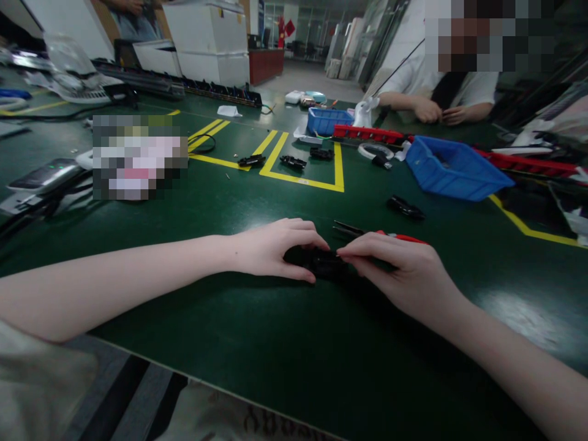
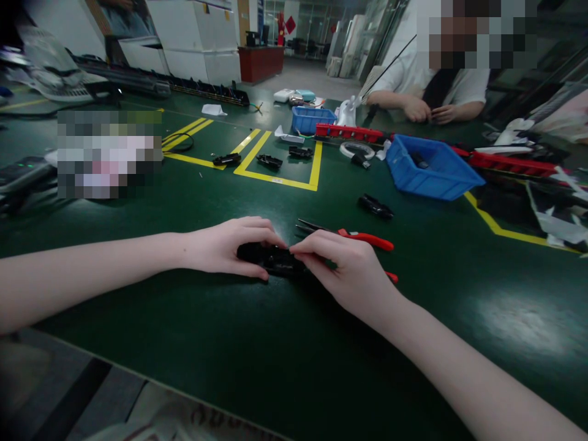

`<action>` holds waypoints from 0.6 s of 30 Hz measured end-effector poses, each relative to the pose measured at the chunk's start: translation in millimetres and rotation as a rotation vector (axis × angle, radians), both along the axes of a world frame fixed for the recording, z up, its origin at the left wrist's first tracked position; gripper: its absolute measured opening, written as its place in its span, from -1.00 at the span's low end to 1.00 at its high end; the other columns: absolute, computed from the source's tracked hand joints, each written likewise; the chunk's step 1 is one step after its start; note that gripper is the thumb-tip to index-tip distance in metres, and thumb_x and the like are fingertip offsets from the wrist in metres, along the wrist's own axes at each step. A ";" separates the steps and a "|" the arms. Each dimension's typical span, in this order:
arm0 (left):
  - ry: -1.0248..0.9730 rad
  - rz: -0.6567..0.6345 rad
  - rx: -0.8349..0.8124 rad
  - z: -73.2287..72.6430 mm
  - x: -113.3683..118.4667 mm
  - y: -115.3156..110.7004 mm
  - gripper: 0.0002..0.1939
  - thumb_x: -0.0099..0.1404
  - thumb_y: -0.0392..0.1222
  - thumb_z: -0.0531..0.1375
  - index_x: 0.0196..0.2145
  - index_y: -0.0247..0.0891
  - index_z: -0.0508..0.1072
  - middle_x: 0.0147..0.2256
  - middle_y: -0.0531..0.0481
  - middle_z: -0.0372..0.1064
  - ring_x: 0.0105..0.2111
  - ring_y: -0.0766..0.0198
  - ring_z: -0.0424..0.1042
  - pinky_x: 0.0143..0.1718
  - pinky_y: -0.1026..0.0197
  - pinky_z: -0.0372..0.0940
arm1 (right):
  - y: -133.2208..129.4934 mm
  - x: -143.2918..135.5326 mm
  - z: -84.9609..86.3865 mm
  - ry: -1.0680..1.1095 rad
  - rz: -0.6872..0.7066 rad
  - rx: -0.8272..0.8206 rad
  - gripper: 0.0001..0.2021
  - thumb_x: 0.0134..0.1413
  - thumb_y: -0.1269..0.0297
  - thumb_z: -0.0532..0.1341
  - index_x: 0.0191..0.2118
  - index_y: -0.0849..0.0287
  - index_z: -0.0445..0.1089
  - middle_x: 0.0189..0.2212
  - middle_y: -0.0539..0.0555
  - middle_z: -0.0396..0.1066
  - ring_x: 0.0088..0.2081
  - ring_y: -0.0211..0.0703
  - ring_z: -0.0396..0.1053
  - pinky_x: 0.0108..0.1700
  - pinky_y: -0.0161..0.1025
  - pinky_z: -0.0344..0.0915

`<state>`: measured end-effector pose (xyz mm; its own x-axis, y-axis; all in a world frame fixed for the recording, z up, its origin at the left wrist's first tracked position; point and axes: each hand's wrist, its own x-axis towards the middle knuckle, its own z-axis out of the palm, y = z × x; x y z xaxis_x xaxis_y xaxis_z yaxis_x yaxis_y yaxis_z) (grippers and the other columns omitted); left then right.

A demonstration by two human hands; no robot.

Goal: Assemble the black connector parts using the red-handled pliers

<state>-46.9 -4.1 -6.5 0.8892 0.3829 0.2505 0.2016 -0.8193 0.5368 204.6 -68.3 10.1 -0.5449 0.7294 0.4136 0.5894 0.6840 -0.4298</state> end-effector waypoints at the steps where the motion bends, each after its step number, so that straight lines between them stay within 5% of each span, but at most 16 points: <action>1: -0.004 -0.001 -0.002 -0.3 0.2 -0.1 -0.54 0.29 -0.05 0.34 0.07 -0.30 0.43 -0.08 -0.14 0.42 -0.07 0.12 0.41 -0.05 0.13 0.29 | -0.2 -2.1 0.4 0.000 0.012 -0.003 -0.84 0.27 0.40 0.18 -0.16 0.08 0.52 -0.28 0.01 0.56 -0.30 -0.23 0.51 -0.22 -0.27 0.45; 8: -0.008 0.003 0.000 -0.2 1.9 -0.3 -0.56 0.30 -0.05 0.33 0.06 -0.29 0.46 -0.10 -0.13 0.43 -0.08 0.12 0.41 -0.05 0.13 0.29 | -3.2 -13.6 0.1 0.008 0.065 -0.063 -0.78 0.27 0.43 0.14 -0.15 0.09 0.54 -0.22 0.07 0.54 -0.24 -0.21 0.50 -0.24 -0.28 0.43; 18: -0.034 -0.016 -0.015 -3.8 1.9 1.8 -0.51 0.24 0.09 0.37 0.02 -0.24 0.51 -0.15 -0.12 0.41 -0.14 0.12 0.40 -0.12 0.15 0.29 | -8.2 -22.5 0.1 0.082 -0.080 -0.216 -0.78 0.19 0.37 0.20 -0.04 0.09 0.37 -0.30 0.02 0.57 -0.36 -0.18 0.50 -0.33 -0.25 0.41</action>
<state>-45.1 -2.3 -10.3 0.8863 0.3728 0.2747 0.1704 -0.8142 0.5551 182.1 -76.5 10.2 -0.4527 0.8454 0.2833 0.5955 0.5232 -0.6096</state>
